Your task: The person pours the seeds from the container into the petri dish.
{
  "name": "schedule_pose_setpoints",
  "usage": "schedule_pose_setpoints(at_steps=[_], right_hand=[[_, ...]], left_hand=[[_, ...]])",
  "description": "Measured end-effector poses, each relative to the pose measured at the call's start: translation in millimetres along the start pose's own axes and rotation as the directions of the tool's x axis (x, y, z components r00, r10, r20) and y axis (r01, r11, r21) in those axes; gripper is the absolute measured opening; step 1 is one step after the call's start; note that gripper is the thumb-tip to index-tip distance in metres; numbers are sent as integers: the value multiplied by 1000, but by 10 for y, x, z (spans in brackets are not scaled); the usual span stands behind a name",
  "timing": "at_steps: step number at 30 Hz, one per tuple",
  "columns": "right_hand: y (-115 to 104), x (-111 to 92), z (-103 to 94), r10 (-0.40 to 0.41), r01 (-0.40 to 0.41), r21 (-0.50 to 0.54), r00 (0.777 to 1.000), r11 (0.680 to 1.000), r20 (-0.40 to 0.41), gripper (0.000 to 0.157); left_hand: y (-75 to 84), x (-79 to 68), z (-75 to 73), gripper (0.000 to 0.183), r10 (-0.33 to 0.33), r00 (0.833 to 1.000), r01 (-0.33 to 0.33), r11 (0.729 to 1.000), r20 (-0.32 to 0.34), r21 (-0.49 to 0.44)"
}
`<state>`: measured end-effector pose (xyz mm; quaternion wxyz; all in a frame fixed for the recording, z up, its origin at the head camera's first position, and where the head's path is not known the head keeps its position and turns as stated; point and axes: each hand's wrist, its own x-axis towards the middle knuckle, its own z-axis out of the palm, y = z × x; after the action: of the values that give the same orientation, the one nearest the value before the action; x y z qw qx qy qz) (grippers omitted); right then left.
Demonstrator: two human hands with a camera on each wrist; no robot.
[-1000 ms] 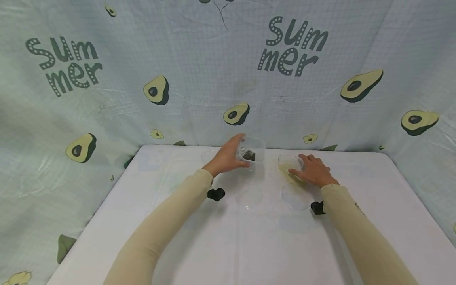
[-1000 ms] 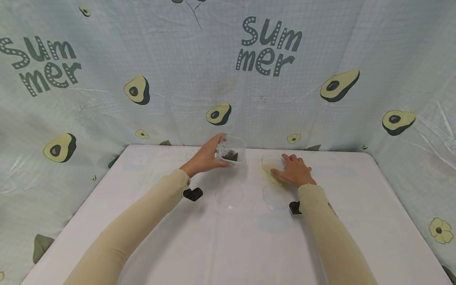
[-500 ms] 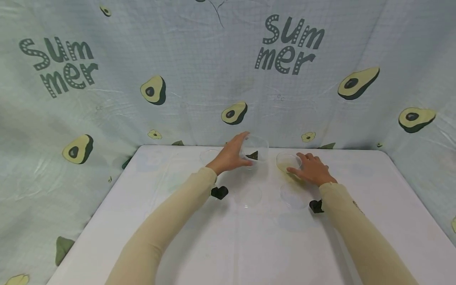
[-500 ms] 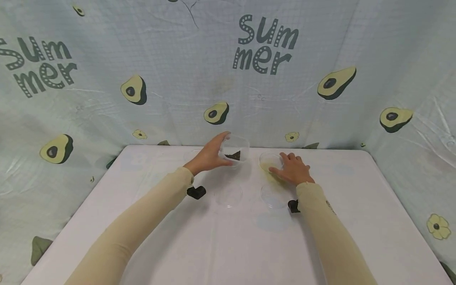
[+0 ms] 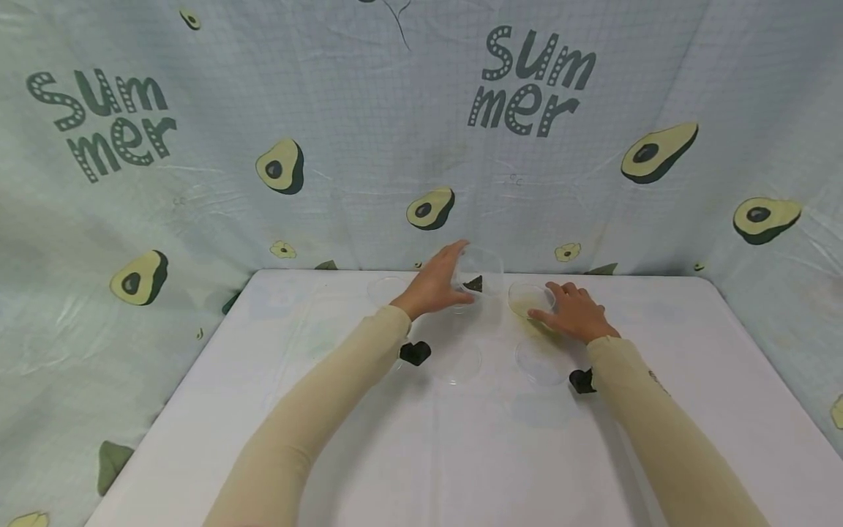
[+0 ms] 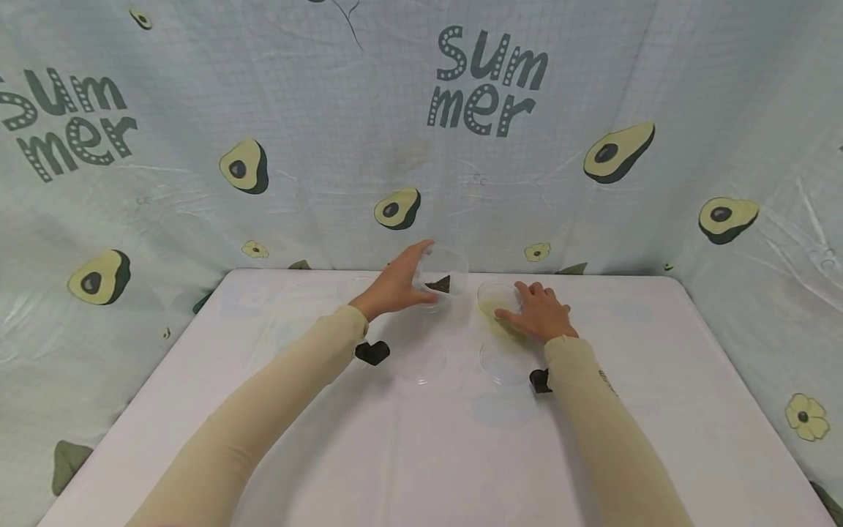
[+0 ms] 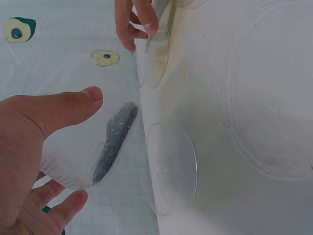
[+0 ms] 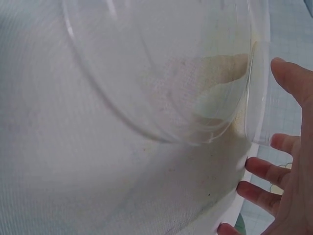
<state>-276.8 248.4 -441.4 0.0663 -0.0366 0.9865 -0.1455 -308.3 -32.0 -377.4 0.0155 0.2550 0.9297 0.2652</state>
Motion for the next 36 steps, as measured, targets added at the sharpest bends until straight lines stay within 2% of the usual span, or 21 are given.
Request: schedule_pose_setpoints(at_steps=[9,22,30,36], right_hand=[[0,19,25,11,-11,-15,1000,1000,-1,88],[-1,23,30,22,-22,-26,1000,999,4,89],[-43,5,12,31,-30,-21,999,999,20,89],[-10,3,8,24,-23,-17,1000,1000,9,90]], left_hand=[[80,65,33,101,-12,1000,11,999,21,30],[118,130,92,101,62,998,-63,994,6,87],[130,175,148,101,55,998,-55,991,0,120],[210,228,211,100,60,998,-56,985,-19,164]])
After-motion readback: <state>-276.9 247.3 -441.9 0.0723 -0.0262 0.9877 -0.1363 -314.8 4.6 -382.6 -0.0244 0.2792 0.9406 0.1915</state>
